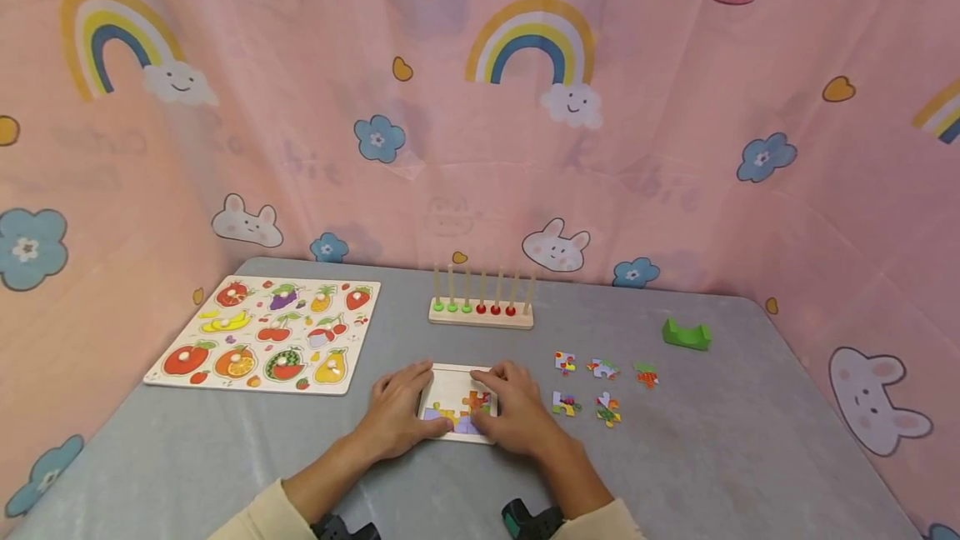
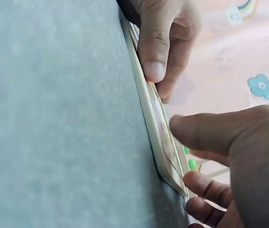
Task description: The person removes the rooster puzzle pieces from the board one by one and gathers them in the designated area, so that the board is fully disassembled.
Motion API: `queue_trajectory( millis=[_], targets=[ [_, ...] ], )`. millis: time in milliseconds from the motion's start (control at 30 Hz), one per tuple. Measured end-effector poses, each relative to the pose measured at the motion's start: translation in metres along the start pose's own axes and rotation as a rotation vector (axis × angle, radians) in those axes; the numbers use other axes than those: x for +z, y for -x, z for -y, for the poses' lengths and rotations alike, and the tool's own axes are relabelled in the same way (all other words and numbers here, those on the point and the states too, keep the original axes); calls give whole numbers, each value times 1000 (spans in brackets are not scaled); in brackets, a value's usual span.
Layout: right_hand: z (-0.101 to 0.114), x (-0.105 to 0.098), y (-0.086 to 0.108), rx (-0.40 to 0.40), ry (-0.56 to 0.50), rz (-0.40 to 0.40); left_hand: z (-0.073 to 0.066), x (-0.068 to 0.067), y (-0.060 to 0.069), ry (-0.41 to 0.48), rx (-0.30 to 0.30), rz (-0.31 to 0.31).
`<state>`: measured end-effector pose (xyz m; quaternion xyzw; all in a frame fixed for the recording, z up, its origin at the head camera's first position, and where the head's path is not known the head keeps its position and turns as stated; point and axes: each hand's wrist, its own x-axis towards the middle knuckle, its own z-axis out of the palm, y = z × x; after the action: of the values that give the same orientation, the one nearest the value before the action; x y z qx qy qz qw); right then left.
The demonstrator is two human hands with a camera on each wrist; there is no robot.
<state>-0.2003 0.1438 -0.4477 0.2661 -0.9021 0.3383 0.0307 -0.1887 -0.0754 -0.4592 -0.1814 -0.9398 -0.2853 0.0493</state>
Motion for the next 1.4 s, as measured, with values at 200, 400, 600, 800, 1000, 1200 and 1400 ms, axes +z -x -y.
queue_trajectory(
  millis=[200,400,600,800,1000,1200,1400],
  targets=[
    [2,2,1,8,74,11,-1,-1,0,6,2,1],
    [4,2,1,-3,98,0,-1,-1,1,-1,6,-3],
    [6,2,2,15,97,2,-1,-1,1,-4,1,-2],
    [6,2,2,8,115,5,-2,-1,0,2,-2,4],
    [4,2,2,-9,112,10,-2,-1,1,7,-5,2],
    [5,0,2,-19,118,12,-2,-1,0,7,-12,8],
    [8,-3,2,-42,131,-7,-2,-1,0,0,-16,10]
  ],
)
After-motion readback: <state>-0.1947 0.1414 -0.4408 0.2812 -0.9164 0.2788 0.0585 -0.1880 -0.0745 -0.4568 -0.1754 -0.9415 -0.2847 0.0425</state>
